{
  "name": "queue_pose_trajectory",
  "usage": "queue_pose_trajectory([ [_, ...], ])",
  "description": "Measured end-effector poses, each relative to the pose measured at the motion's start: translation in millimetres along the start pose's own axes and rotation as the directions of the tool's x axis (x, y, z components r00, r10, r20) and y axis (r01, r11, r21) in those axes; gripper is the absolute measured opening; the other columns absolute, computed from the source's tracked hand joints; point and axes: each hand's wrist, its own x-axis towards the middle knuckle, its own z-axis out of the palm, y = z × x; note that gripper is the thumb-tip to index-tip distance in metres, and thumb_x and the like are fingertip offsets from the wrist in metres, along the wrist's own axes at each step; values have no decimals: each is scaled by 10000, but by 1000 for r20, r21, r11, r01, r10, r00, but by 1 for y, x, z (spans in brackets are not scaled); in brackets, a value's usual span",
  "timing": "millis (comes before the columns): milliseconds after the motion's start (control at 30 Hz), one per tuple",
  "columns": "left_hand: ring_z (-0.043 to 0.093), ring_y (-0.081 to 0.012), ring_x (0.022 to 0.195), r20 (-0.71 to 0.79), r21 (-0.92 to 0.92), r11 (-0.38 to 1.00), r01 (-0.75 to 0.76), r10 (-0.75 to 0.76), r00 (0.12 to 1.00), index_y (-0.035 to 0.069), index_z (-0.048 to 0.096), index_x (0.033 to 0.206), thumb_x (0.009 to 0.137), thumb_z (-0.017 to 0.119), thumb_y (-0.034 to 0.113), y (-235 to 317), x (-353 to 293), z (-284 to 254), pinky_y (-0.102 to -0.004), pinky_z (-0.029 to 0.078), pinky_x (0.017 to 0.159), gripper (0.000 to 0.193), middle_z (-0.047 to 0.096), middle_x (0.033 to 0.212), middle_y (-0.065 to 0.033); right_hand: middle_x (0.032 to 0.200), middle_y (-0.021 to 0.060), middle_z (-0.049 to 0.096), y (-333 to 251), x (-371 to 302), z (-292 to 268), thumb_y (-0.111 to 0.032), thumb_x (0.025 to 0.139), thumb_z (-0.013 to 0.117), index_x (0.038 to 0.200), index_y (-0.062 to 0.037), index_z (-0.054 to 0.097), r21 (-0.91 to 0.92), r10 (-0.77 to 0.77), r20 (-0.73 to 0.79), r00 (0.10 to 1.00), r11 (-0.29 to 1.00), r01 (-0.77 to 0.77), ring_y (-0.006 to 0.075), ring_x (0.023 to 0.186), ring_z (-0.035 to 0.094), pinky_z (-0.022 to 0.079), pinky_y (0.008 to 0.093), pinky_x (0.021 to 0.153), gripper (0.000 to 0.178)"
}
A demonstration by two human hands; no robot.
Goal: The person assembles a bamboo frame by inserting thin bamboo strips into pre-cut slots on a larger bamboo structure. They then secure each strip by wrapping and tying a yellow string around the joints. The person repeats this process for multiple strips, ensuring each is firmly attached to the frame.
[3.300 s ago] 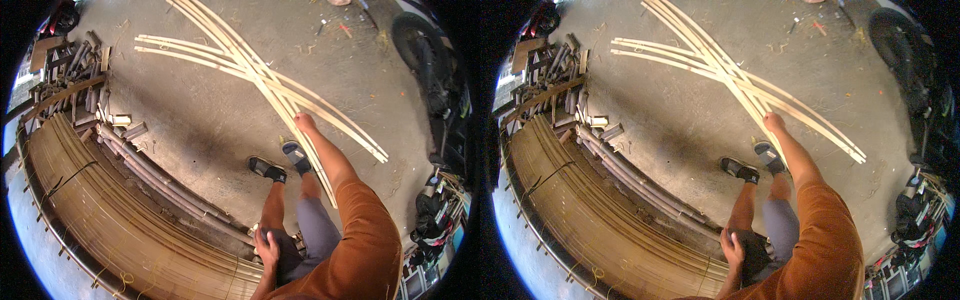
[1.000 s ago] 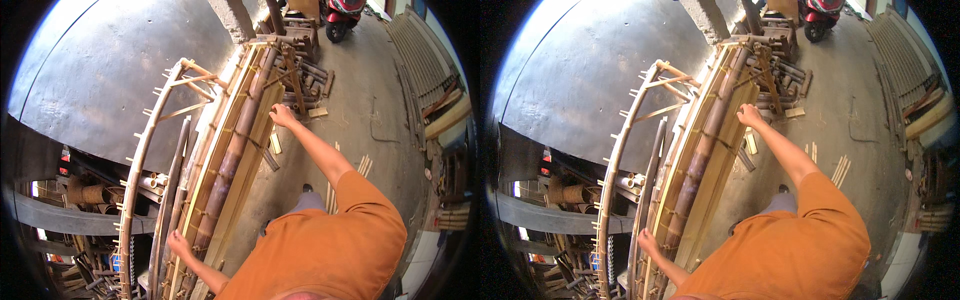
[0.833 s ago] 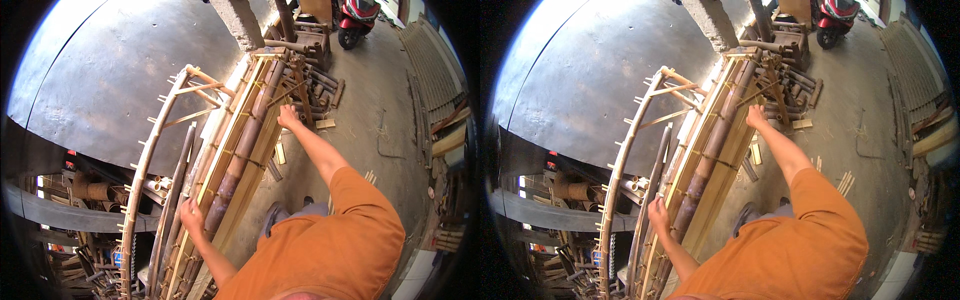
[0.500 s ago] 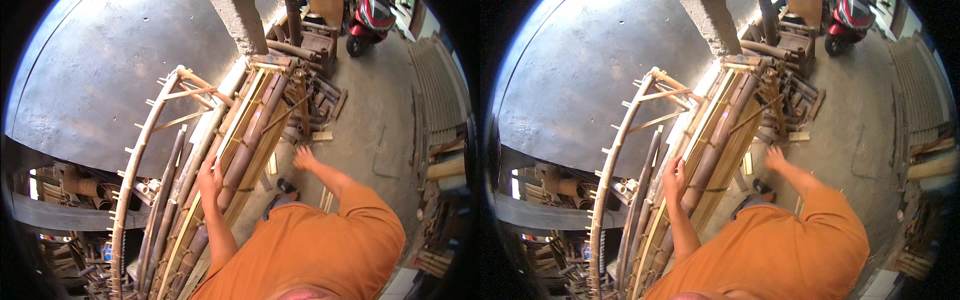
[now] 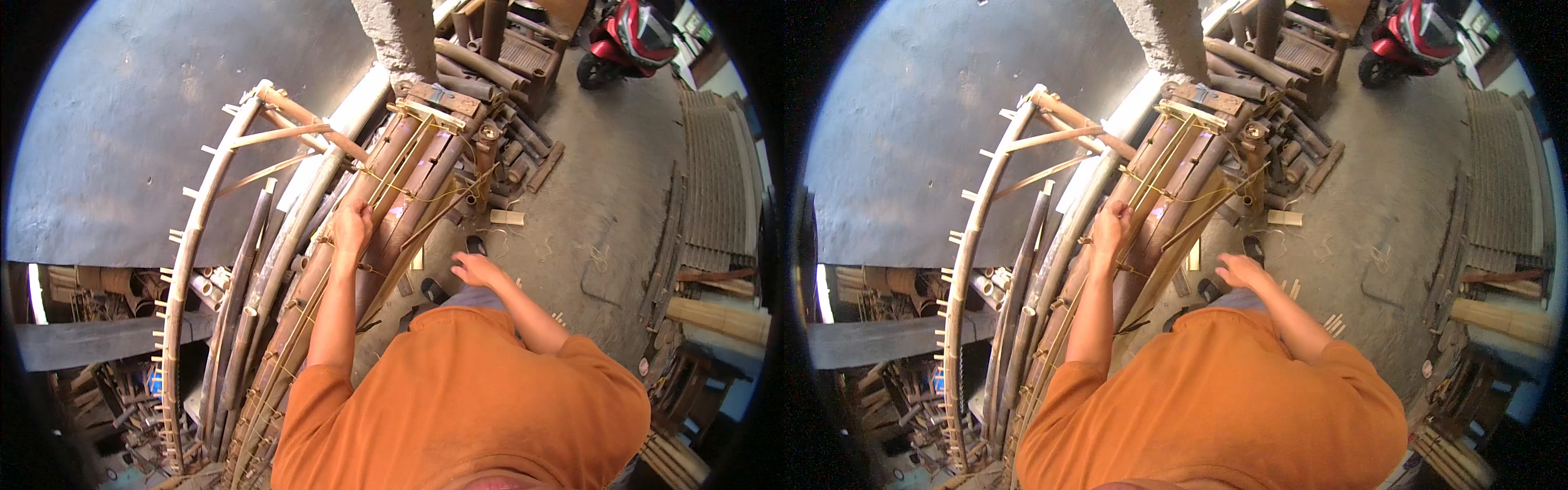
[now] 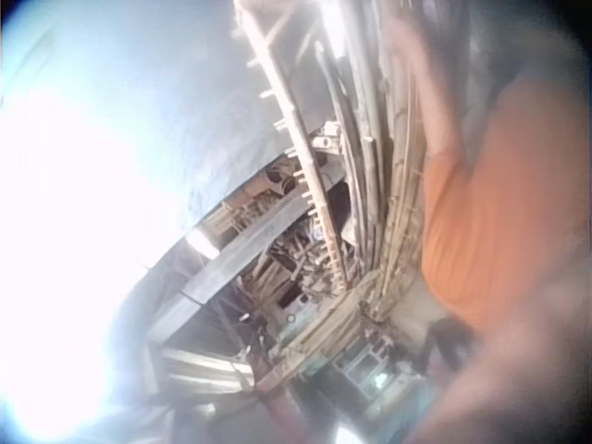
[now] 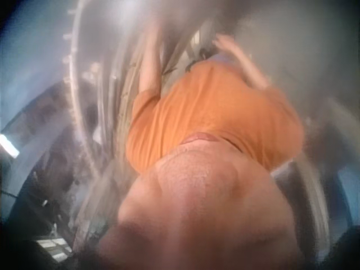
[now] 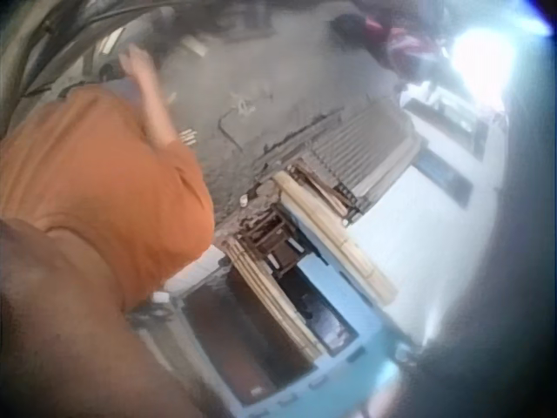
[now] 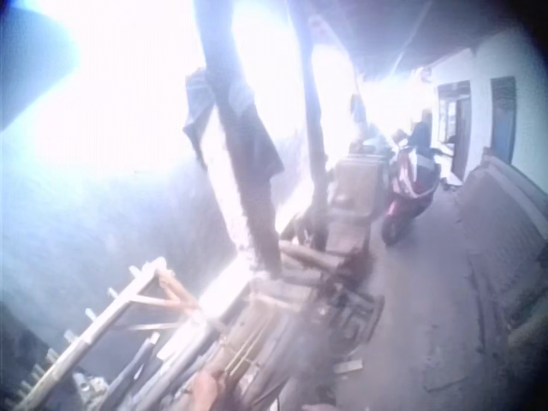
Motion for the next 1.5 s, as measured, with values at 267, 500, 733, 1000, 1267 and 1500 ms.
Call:
queue_pose_trajectory([
  [267,661,-419,805,-21,155,988,17,-14,1000,48,697,942,855,607,142,10,2,16,-506,510,763,157,679,828,-235,907,23,631,-68,100,-56,-288,989,538,1101,-32,623,665,-292,197,936,742,92,121,818,597,500,278,753,291],
  [500,655,-435,744,-131,42,997,57,-51,990,38,599,961,889,601,156,35,21,57,-539,501,685,138,675,805,-237,925,-5,607,-116,92,-112,-302,971,531,1094,-111,608,899,241,356,903,-350,-262,121,852,578,489,321,811,240],
  [733,671,-362,766,-118,116,971,208,-194,974,54,626,996,949,563,246,48,20,54,-475,504,687,207,690,870,-208,976,151,691,-269,123,-98,-375,884,527,963,-138,704,5,-646,107,756,760,649,353,1053,581,391,547,922,306],
  [1000,607,-483,746,-55,-78,997,20,-25,998,38,614,926,967,507,206,37,30,48,-566,458,648,204,623,774,-270,641,66,598,-226,270,-146,-491,936,485,736,-77,622,386,-541,317,779,824,415,177,608,522,435,360,603,480],
  [1267,658,-386,683,-128,-45,999,12,-18,992,61,665,957,964,528,193,31,32,57,-473,494,621,190,669,764,-213,743,230,641,-79,95,-109,-375,968,513,669,-13,620,-55,-678,241,695,705,707,433,746,618,480,491,776,481],
  [1500,673,-247,726,-158,-682,706,189,-394,905,74,720,922,970,531,218,-10,168,13,-376,497,706,243,698,771,-148,647,215,584,-69,92,-108,-327,955,540,648,-25,594,-27,-694,236,680,695,719,402,688,583,460,450,773,434],
])
